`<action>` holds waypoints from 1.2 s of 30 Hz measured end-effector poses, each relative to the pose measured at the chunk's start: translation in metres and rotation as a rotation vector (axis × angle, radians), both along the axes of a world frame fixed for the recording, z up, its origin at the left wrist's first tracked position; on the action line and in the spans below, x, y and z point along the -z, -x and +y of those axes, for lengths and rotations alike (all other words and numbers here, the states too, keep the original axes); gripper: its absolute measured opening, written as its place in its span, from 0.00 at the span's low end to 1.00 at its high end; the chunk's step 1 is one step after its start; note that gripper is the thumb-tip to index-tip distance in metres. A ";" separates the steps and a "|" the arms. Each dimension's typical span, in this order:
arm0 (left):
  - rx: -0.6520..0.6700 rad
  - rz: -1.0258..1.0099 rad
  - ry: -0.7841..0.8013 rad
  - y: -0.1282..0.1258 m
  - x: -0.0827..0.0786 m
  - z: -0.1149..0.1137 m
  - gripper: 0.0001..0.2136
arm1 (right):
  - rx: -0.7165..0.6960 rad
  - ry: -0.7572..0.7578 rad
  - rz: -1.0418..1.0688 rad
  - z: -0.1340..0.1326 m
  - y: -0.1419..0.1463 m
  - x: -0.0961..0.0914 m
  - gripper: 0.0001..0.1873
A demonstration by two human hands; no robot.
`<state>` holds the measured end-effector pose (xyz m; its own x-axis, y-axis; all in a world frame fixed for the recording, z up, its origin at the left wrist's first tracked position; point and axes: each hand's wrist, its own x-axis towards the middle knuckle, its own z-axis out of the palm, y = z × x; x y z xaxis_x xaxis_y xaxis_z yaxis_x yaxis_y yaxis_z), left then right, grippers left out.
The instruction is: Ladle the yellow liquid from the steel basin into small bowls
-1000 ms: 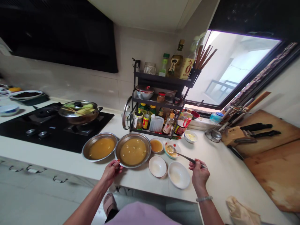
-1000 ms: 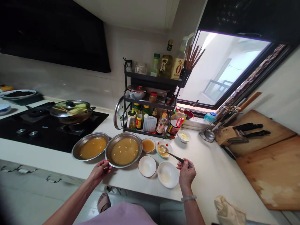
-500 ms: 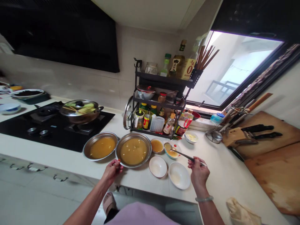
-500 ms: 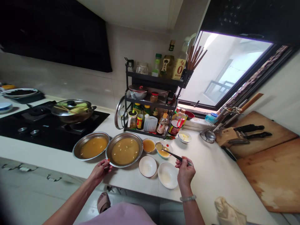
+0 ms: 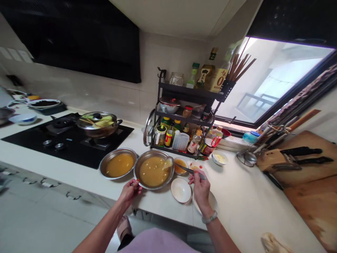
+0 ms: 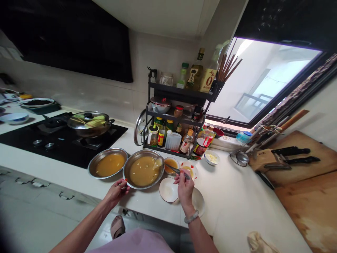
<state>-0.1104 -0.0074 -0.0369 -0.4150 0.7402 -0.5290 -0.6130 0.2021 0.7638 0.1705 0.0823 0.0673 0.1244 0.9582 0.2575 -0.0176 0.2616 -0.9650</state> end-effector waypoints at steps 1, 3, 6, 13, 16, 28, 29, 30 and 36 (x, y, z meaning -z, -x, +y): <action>0.002 0.001 0.000 0.000 0.001 0.000 0.12 | -0.044 -0.054 -0.034 -0.002 0.002 0.002 0.15; 0.008 -0.001 -0.008 0.000 0.001 0.000 0.12 | -0.131 -0.172 -0.097 -0.005 0.004 0.007 0.13; 0.006 -0.005 -0.018 0.000 0.002 0.000 0.11 | -0.209 -0.297 -0.166 -0.008 0.000 0.008 0.10; 0.018 -0.005 -0.014 0.001 0.000 -0.001 0.12 | 0.165 -0.152 -0.178 0.002 -0.043 -0.002 0.15; 0.035 -0.008 -0.005 0.002 0.001 -0.001 0.13 | 0.314 -0.058 -0.214 0.008 -0.073 0.005 0.20; 0.022 0.003 -0.023 0.004 0.007 0.000 0.14 | 0.407 0.116 -0.121 0.005 -0.102 0.040 0.23; 0.024 0.000 -0.025 0.004 0.008 0.000 0.14 | 0.431 0.136 -0.056 0.007 -0.102 0.041 0.23; 0.025 -0.002 -0.025 0.004 0.008 0.000 0.13 | 0.456 0.153 0.004 0.009 -0.103 0.042 0.22; 0.030 -0.002 -0.034 0.004 0.006 -0.001 0.13 | 0.486 0.142 0.089 0.012 -0.111 0.039 0.20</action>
